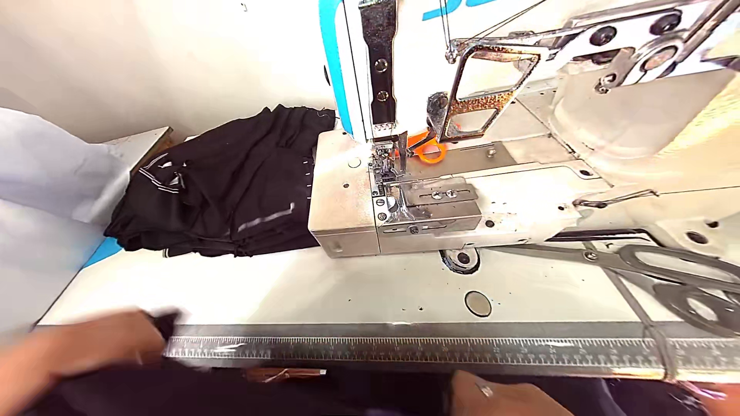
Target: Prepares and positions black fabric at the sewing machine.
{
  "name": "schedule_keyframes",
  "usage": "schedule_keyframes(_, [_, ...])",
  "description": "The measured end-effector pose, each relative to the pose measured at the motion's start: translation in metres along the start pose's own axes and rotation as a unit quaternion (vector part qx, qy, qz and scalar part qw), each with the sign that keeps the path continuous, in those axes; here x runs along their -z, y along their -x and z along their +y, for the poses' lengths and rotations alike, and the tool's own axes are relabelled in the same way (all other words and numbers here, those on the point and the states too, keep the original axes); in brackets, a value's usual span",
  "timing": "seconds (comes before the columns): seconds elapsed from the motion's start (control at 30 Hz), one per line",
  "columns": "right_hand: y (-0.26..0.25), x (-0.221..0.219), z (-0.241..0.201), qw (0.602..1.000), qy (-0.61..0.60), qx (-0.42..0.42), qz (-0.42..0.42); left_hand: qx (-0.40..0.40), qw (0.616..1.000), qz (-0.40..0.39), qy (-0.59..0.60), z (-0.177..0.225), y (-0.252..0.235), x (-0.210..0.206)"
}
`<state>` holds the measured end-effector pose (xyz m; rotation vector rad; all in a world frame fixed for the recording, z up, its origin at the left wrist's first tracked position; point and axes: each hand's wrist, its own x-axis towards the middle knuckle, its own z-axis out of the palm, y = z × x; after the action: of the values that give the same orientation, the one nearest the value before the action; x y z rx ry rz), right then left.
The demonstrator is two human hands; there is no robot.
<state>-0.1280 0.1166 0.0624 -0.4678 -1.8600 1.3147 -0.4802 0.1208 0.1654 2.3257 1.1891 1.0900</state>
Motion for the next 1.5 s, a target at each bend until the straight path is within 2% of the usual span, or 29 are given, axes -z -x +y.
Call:
schedule_keyframes(0.07, [-0.018,-0.006,-0.002,1.0,0.001,0.016,-0.009,0.011,0.982,-0.001,-0.187,0.008,-0.033,0.024])
schedule_keyframes(0.13, [-0.039,-0.012,0.002,0.999,-0.007,0.031,-0.004,-0.13,0.949,-0.009,-0.286,-0.035,-0.072,0.058])
schedule_keyframes(0.17, [-0.05,-0.015,0.008,1.0,-0.005,0.028,0.011,-0.195,0.928,0.015,-0.317,-0.059,-0.098,0.063])
schedule_keyframes(0.2, [-0.058,-0.018,0.014,0.999,-0.001,0.014,0.036,-0.219,0.911,0.045,-0.346,-0.077,-0.123,0.058])
schedule_keyframes(0.23, [-0.064,-0.021,0.021,0.998,0.003,-0.005,0.068,-0.199,0.904,0.059,-0.373,-0.083,-0.14,0.044])
schedule_keyframes(0.27, [-0.069,-0.023,0.028,0.994,0.006,-0.027,0.102,-0.144,0.912,0.04,-0.382,-0.072,-0.146,0.023])
schedule_keyframes(0.33, [-0.069,-0.021,0.038,0.988,-0.003,-0.081,0.132,-0.053,0.936,0.023,-0.347,-0.052,-0.13,-0.017])
schedule_keyframes(0.4, [-0.062,-0.018,0.046,0.984,-0.034,-0.118,0.128,-0.043,0.956,0.049,-0.288,-0.039,-0.078,-0.057])
schedule_keyframes(0.5, [-0.048,-0.019,0.048,0.982,-0.1,-0.124,0.098,-0.002,0.996,0.056,-0.065,-0.02,0.007,-0.114])
schedule_keyframes(0.6, [-0.038,-0.027,0.045,0.979,-0.167,-0.102,0.063,0.054,0.994,0.058,0.075,-0.007,0.048,-0.157])
schedule_keyframes(0.67, [-0.034,-0.034,0.047,0.982,-0.16,-0.073,0.068,0.08,0.99,0.087,0.083,-0.004,0.058,-0.181])
schedule_keyframes(0.73, [-0.03,-0.041,0.052,0.989,-0.094,-0.037,0.104,0.086,0.985,0.128,0.075,-0.006,0.061,-0.197])
schedule_keyframes(0.8, [-0.027,-0.045,0.057,0.989,-0.028,-0.008,0.146,0.08,0.982,0.145,0.092,-0.008,0.06,-0.201])
schedule_keyframes(0.9, [-0.024,-0.045,0.06,0.983,-0.003,0.006,0.184,0.068,0.981,0.142,0.111,-0.01,0.058,-0.198])
schedule_keyframes(1.13, [-0.025,-0.051,0.068,0.973,0.066,0.012,0.22,0.06,0.979,0.147,0.127,-0.011,0.06,-0.188])
schedule_keyframes(1.3, [-0.026,-0.054,0.069,0.972,0.067,0.026,0.222,0.08,0.971,0.198,0.11,-0.009,0.057,-0.188])
schedule_keyframes(1.5, [-0.048,-0.058,0.074,0.936,0.258,0.069,0.232,0.035,0.979,0.19,0.066,0.006,0.046,-0.182])
